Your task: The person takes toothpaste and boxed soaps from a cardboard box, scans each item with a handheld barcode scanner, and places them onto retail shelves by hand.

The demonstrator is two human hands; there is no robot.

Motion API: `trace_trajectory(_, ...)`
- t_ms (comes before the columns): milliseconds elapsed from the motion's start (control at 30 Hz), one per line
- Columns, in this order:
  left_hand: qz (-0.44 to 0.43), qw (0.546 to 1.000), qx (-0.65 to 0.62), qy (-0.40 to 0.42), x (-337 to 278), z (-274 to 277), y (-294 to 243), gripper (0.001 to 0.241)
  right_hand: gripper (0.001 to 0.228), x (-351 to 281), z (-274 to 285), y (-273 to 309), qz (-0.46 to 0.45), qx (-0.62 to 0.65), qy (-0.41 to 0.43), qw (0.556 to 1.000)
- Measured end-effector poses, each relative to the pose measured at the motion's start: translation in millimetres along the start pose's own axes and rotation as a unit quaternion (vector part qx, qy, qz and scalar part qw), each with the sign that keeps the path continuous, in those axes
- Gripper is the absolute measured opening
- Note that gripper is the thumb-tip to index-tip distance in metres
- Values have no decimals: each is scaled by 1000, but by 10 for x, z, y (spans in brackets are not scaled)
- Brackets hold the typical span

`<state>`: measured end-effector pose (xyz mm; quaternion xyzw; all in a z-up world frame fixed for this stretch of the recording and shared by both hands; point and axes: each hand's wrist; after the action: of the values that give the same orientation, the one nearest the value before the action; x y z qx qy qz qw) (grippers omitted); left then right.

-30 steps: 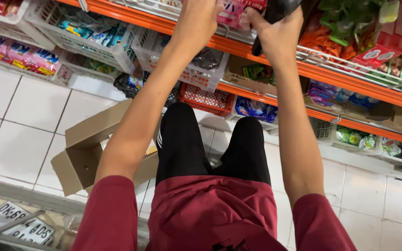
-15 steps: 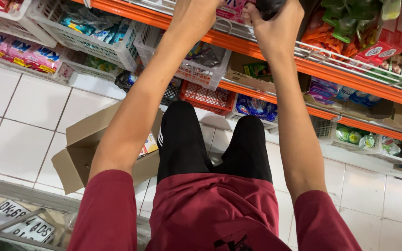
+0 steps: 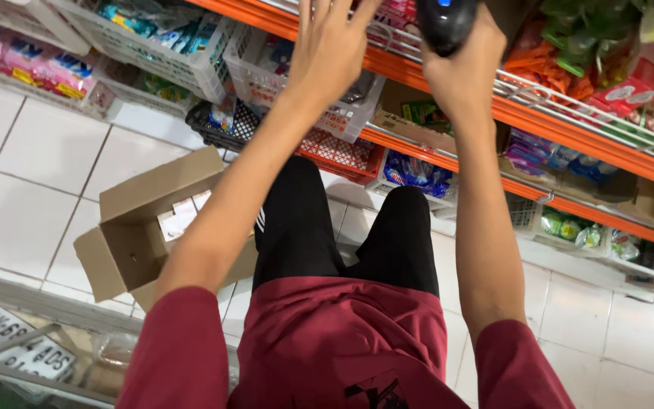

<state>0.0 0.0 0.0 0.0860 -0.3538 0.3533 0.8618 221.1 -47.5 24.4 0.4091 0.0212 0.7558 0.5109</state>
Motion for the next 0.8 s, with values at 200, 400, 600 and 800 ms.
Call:
trace_trajectory(200, 170, 970, -176, 5, -1254, 48, -175, 32, 53, -530, -222, -128, 7, -142, -88, 986)
trace_trajectory(400, 385, 902, -191, -32, -3093, -615, 217, 21, 50, -1051, -1104, 601, -128, 200, 84, 968)
trace_trajectory(600, 603, 781, -151, 66, -5170, -1224, 758, 21, 10, -1484, -2849, 1540, -281, 500, 331, 749)
trace_trajectory(800, 711, 652, -83, 249, -6526, -1218, 945, 42, 8, -1755, -3865, 1764, -388, 460, 425, 677)
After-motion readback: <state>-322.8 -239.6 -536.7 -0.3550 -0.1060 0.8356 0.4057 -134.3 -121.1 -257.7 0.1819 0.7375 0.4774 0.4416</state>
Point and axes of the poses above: each hand's wrist, its own x-axis towards the middle knuckle, its own z-axis out of the back of the hand, y = z × x, and after that the axes turned 12 degrees about y, right-handed
